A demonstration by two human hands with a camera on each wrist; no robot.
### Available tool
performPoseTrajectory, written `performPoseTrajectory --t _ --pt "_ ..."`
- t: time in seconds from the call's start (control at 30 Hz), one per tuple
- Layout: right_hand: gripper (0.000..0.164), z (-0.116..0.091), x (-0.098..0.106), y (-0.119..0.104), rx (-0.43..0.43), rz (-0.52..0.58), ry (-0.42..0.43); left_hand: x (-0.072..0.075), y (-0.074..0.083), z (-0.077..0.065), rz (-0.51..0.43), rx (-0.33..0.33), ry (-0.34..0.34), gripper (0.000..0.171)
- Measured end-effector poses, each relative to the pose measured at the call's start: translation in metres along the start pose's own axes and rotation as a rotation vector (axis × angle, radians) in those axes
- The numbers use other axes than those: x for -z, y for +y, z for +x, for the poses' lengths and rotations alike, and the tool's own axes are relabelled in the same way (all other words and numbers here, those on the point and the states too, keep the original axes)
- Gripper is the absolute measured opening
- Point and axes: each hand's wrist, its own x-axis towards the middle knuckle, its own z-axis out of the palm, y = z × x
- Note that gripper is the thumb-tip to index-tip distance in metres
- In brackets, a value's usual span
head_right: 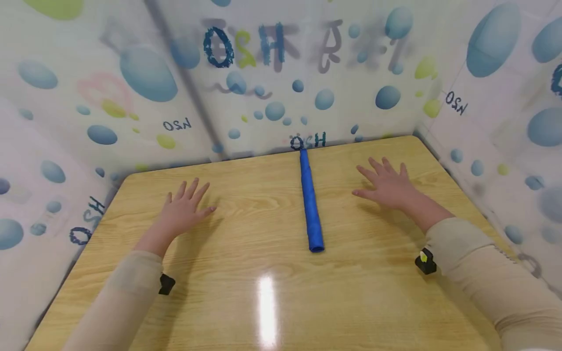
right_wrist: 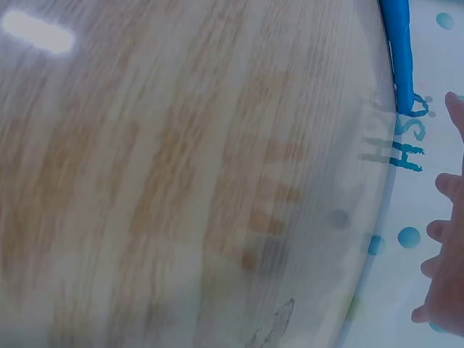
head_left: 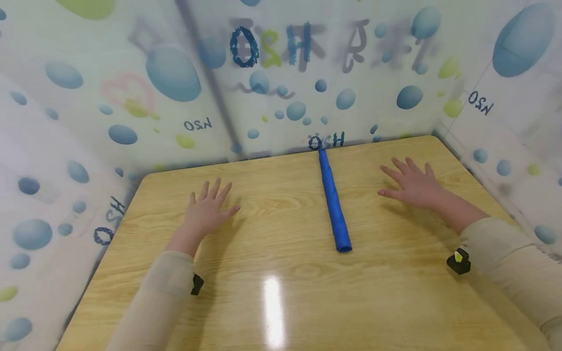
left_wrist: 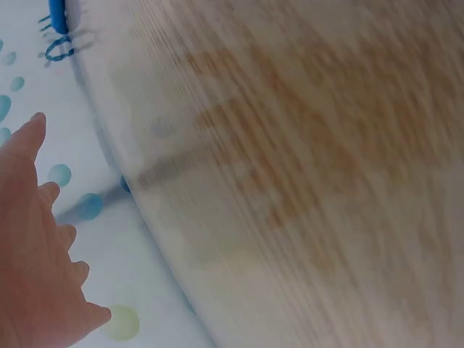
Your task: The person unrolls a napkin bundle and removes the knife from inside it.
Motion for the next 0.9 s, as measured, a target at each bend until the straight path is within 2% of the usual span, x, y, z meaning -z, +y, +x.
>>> performPoseTrajectory --t 0.27,0.47,0.67,0.9 --pt "0.087 0.002 -0.002 -0.004 0.010 0.006 0.001 -0.005 0.008 0.009 0.030 -0.021 -0.005 0.077" --pt "0.089 0.002 -0.001 -0.006 0.015 -0.003 -0.023 0.000 0.017 0.011 0.036 -0.036 0.010 0.077" --pt "0.089 0.001 0.002 -0.007 0.021 0.002 -0.017 0.007 0.034 0.017 0.051 -0.057 0.015 0.078" --pt "0.087 -0.002 0.000 -0.009 0.044 0.013 0.005 0.015 0.064 0.025 0.069 -0.105 0.015 0.078"
